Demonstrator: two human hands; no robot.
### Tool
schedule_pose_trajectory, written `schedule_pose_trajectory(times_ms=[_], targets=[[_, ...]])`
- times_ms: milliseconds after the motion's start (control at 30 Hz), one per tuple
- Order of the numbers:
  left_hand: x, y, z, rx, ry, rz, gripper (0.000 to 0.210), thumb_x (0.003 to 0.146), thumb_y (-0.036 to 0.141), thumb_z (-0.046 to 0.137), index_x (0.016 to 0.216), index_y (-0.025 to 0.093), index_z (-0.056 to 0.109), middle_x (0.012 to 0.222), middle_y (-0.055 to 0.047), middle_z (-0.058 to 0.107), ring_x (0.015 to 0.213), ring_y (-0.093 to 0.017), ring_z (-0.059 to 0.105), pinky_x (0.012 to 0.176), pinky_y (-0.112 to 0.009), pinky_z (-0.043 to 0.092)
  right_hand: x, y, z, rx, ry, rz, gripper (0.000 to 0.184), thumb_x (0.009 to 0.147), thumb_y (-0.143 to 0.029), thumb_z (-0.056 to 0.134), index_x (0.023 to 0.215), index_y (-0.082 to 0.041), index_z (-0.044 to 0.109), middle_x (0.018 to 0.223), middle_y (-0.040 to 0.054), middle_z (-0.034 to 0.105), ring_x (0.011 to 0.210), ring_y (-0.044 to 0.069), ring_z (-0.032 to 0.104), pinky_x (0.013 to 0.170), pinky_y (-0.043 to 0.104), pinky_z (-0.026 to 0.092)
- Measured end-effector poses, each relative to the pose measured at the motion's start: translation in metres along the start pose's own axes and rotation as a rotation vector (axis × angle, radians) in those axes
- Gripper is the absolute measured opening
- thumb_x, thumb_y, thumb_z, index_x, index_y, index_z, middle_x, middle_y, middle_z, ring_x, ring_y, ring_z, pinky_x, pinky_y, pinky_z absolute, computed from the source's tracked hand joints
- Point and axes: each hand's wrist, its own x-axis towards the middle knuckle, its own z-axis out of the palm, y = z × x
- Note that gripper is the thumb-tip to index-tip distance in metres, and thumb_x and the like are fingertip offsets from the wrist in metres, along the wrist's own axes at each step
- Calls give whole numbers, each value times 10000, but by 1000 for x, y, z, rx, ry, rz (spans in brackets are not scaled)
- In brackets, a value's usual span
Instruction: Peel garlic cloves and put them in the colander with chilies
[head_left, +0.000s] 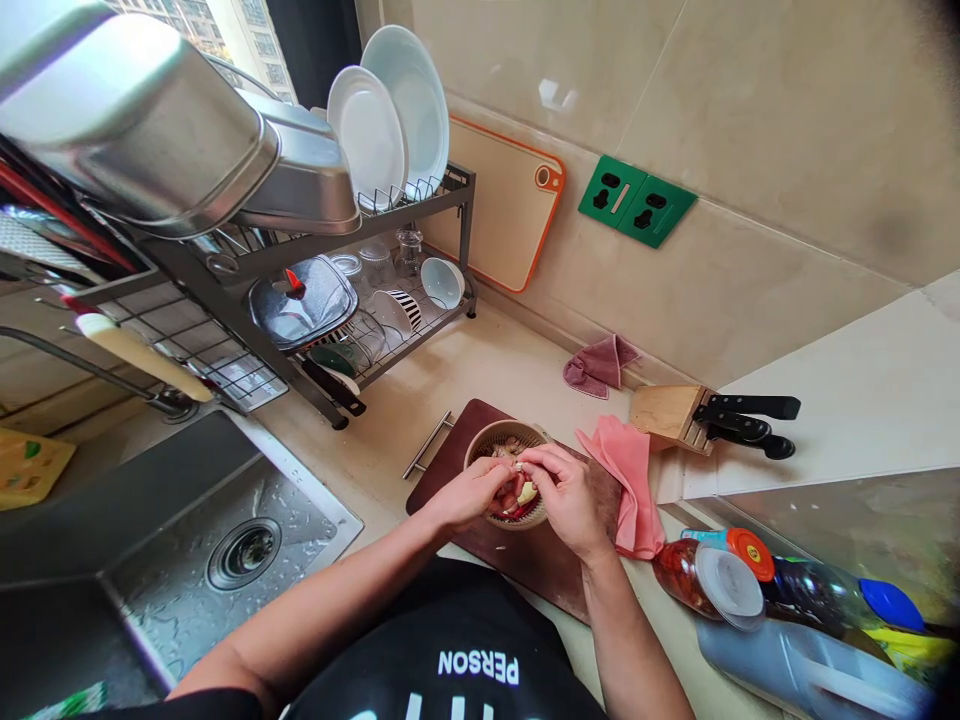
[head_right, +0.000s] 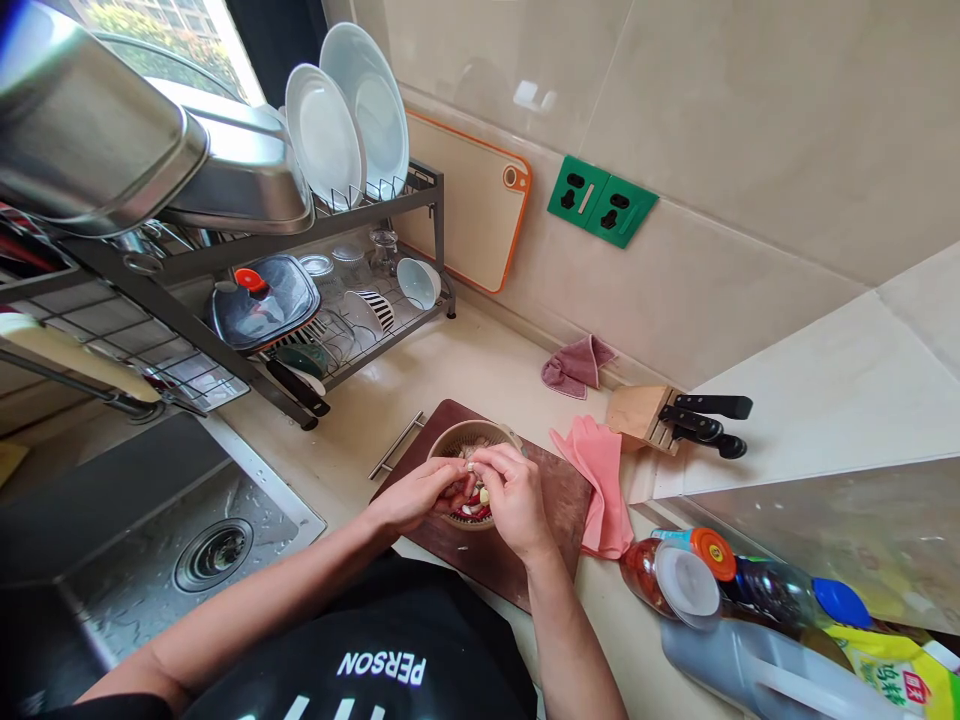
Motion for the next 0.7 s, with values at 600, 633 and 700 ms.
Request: schedule_pose_trajectory(times_ms=[600,633,700], targets=[[-4,-5,-6,123,-84,170,365,872,448,394,648,163,434,580,25,417,530,-92,322,513,-220,256,3,-9,-3,-130,-48,-53,219,834,-125,520,826,-234,709,800,30,654,726,171,601,668,286,465],[-4,-6,-6,127,-75,164,359,868,444,400,647,163,436,571,28,414,522,-90,312,507,-220,247,2,-8,-2,-125,-47,-59,223,834,-122,517,831,-235,709,800,32,652,727,172,598,670,289,464],[-3,-8,-6,130,-47,146,350,857,432,409,634,163,436,550,35,402,505,-86,292,496,-222,232,2,-8,-1,-115,-44,-71,230,834,-121,512,841,-240,709,800,35,649,730,177,594,672,295,464]])
